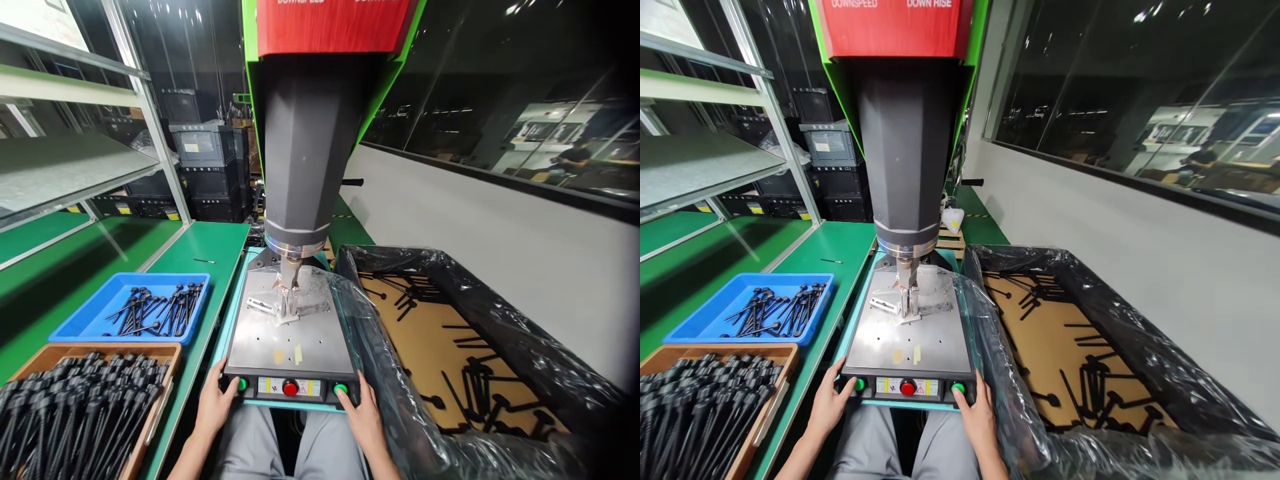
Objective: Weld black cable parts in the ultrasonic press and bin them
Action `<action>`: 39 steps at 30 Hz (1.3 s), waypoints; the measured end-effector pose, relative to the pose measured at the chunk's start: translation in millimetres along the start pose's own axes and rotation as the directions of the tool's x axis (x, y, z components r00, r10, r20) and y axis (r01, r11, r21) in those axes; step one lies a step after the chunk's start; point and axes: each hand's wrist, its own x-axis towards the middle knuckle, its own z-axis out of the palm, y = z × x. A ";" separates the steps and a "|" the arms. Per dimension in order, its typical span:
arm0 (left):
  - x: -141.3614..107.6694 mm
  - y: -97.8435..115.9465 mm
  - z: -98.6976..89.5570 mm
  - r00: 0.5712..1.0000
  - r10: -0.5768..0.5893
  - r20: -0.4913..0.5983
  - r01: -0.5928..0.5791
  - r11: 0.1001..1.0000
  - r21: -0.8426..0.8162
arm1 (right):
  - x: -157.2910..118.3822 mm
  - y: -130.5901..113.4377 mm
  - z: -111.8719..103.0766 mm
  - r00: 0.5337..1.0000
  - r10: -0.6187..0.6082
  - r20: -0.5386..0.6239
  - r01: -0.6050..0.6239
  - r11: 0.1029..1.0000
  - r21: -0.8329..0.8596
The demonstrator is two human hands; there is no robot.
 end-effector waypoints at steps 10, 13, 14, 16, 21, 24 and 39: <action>12.7 102.3 49.5 0.945 0.008 0.328 0.175 0.834 -0.523 | 1.1 3.9 0.1 1.000 0.003 0.009 -0.003 1.000 0.014; 27.8 126.9 78.2 0.856 -0.106 0.505 0.472 0.559 -0.682 | 0.9 4.7 -1.1 1.000 0.016 0.026 -0.017 0.999 0.029; 34.1 133.9 85.6 0.823 -0.128 0.553 0.548 0.435 -0.715 | 0.5 4.9 -1.8 0.999 0.017 0.027 -0.018 0.999 0.042; 47.6 146.1 96.0 0.756 -0.159 0.635 0.654 0.169 -0.737 | -0.8 4.9 -3.8 0.999 0.017 0.028 -0.019 0.996 0.090; 74.5 161.9 97.6 0.701 -0.284 0.655 0.588 -0.290 -0.755 | -5.1 -2.8 -13.6 0.997 0.077 0.001 -0.074 0.962 0.264; 79.8 162.4 87.8 0.724 -0.301 0.621 0.539 -0.316 -0.781 | -5.4 -20.4 -18.0 0.983 0.123 -0.132 -0.081 0.955 0.286; 79.5 184.8 52.0 0.869 -0.168 0.466 0.432 -0.201 -0.879 | 55.4 -213.6 103.0 0.878 -0.453 0.154 0.365 0.842 0.397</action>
